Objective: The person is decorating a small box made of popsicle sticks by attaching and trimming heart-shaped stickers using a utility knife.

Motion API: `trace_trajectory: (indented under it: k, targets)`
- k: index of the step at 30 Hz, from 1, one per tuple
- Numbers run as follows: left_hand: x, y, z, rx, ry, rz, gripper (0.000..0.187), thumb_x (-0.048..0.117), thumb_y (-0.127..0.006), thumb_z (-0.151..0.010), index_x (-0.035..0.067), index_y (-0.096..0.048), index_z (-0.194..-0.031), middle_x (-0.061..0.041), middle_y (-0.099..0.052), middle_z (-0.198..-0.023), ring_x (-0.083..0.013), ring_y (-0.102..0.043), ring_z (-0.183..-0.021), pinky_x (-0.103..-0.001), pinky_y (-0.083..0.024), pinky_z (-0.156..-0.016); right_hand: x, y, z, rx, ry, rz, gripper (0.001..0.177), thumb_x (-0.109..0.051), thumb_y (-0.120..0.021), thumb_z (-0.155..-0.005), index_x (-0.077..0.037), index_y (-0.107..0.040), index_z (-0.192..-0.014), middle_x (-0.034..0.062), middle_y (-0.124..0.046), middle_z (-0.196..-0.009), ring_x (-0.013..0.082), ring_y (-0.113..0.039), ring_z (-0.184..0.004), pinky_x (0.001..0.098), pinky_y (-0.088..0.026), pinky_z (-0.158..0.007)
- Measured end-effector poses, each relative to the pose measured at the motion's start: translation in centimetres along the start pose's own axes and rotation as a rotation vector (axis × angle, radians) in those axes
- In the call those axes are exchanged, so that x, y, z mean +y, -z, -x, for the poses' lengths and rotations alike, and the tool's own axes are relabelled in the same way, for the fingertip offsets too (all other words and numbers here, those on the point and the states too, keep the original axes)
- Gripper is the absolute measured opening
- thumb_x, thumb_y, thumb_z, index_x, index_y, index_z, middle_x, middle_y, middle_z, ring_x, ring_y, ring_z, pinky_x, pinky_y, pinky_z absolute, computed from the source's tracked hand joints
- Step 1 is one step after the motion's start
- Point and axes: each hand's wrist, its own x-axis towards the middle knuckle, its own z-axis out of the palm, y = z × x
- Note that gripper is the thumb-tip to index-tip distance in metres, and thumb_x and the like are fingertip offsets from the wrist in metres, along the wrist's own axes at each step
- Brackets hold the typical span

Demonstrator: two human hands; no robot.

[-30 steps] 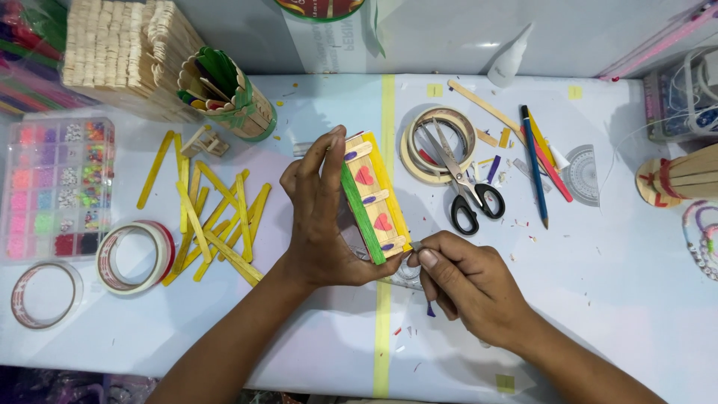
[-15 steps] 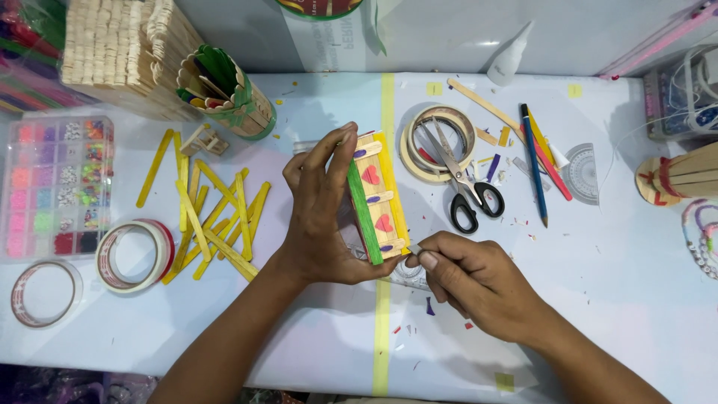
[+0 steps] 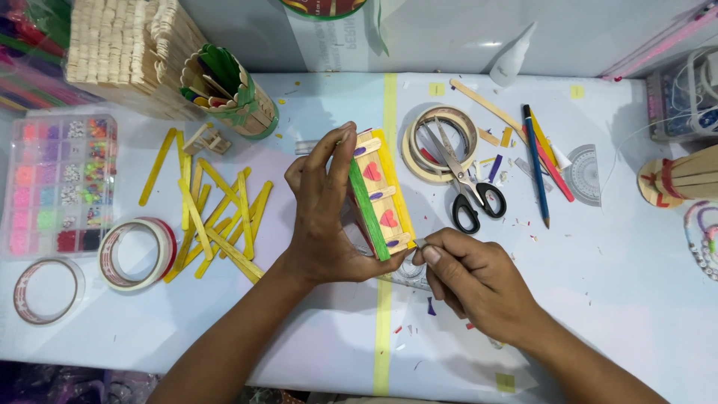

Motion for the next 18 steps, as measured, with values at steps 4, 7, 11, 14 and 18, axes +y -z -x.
trace_trajectory:
  k: [4,7,11,14,18]
  targets:
    - [-0.1,-0.3,0.3,0.026,-0.001,-0.036,0.123,0.070,-0.079,-0.077,0.004,-0.020,-0.161,-0.023,-0.038,-0.165,-0.0335,-0.045,-0.155,-0.045,-0.032,-0.114,0.3,-0.6,0.0,0.024,0.016,-0.077,0.029,-0.021,-0.049,-0.104,-0.002,-0.071,-0.098,0.0093,-0.058,-0.053,0.0157,-0.043,-0.032,0.0254,-0.034,-0.027]
    - [-0.1,-0.4,0.4,0.029,-0.002,-0.051,0.124,0.070,-0.081,-0.076,0.003,-0.021,-0.161,-0.023,-0.038,-0.165,-0.0345,-0.045,-0.155,-0.046,-0.032,-0.114,0.5,-1.0,-0.1,0.040,0.067,-0.138,0.030,-0.018,-0.048,-0.105,0.000,-0.070,-0.098,0.0101,-0.058,-0.054,0.0150,-0.043,-0.033,0.0248,-0.035,-0.032]
    - [0.0,-0.4,0.2,0.036,0.004,-0.052,0.124,0.069,-0.082,-0.076,0.003,-0.020,-0.161,-0.023,-0.038,-0.165,-0.0350,-0.044,-0.155,-0.047,-0.033,-0.116,0.6,-1.0,-0.2,0.043,0.054,-0.177,0.029,-0.018,-0.049,-0.105,0.001,-0.069,-0.098,0.0120,-0.059,-0.054,0.0150,-0.042,-0.031,0.0248,-0.033,-0.030]
    - [0.0,-0.2,0.0,0.039,0.001,-0.041,0.124,0.070,-0.081,-0.075,0.003,-0.021,-0.161,-0.023,-0.039,-0.164,-0.0341,-0.046,-0.154,-0.047,-0.033,-0.115,0.0,-0.2,-0.2,0.006,0.013,-0.156,0.028,-0.018,-0.050,-0.104,0.000,-0.071,-0.100,0.0123,-0.060,-0.055,0.0158,-0.043,-0.033,0.0252,-0.033,-0.029]
    - [-0.2,-0.1,-0.1,0.032,0.004,-0.020,0.124,0.069,-0.081,-0.074,0.003,-0.022,-0.160,-0.023,-0.038,-0.164,-0.0342,-0.045,-0.154,-0.046,-0.032,-0.116,-1.0,0.6,-0.2,-0.045,-0.075,-0.133,0.031,-0.017,-0.051,-0.103,0.002,-0.074,-0.108,0.0120,-0.063,-0.061,0.0171,-0.046,-0.037,0.0247,-0.038,-0.036]
